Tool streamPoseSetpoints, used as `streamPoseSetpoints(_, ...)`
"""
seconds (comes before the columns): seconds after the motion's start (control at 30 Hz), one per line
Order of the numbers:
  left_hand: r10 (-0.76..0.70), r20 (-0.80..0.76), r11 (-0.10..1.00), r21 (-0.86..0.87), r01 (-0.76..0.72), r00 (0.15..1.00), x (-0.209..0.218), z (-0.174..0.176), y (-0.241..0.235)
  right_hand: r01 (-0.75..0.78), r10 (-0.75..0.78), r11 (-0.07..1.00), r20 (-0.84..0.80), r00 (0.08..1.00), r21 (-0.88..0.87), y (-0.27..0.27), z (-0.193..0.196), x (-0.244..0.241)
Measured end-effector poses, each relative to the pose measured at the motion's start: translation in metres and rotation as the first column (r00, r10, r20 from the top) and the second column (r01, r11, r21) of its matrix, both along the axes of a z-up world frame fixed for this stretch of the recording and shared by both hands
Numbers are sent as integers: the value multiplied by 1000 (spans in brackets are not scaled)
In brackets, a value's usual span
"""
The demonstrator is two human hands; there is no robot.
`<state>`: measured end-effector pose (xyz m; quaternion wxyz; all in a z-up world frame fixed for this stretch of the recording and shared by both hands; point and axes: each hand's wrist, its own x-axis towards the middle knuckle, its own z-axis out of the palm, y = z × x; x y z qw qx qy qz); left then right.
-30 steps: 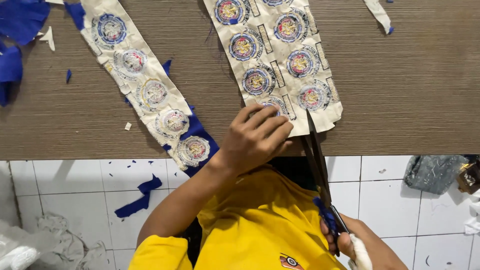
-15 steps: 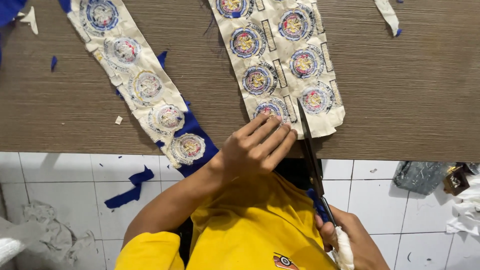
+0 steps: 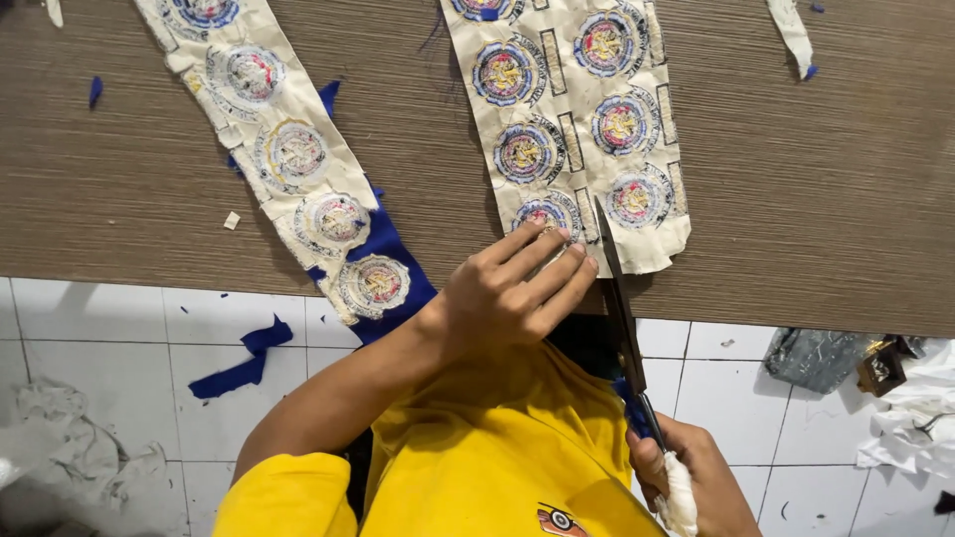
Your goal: The person uses scissors to cut a long strip of patterned fabric into smaller, individual pieces on a wooden table. After cutting, the person folds the resulting fabric pieces by hand.
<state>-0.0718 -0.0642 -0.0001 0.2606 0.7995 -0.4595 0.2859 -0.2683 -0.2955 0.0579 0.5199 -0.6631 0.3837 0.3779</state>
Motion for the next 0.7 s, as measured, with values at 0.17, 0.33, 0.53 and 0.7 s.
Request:
streamPoseSetpoints(0.17,-12,-6,1000,4,12,1000,0,-2,1,40,-39,998,-13,999,58,-5,-11,-4)
streamPoseSetpoints(0.33,-50,14,998,-48,51,999,-1,-4,-1,76,-79,985,14,997,155,-7,-27,-7)
streamPoseSetpoints(0.53,-60,5,998,-35,60,998,-1,-7,1,24,-36,989,81,996,148,5,-21,-6)
streamPoseSetpoints(0.7,-65,3,996,-55,65,998,0,-4,1,64,-69,993,50,996,96,8,-21,-9)
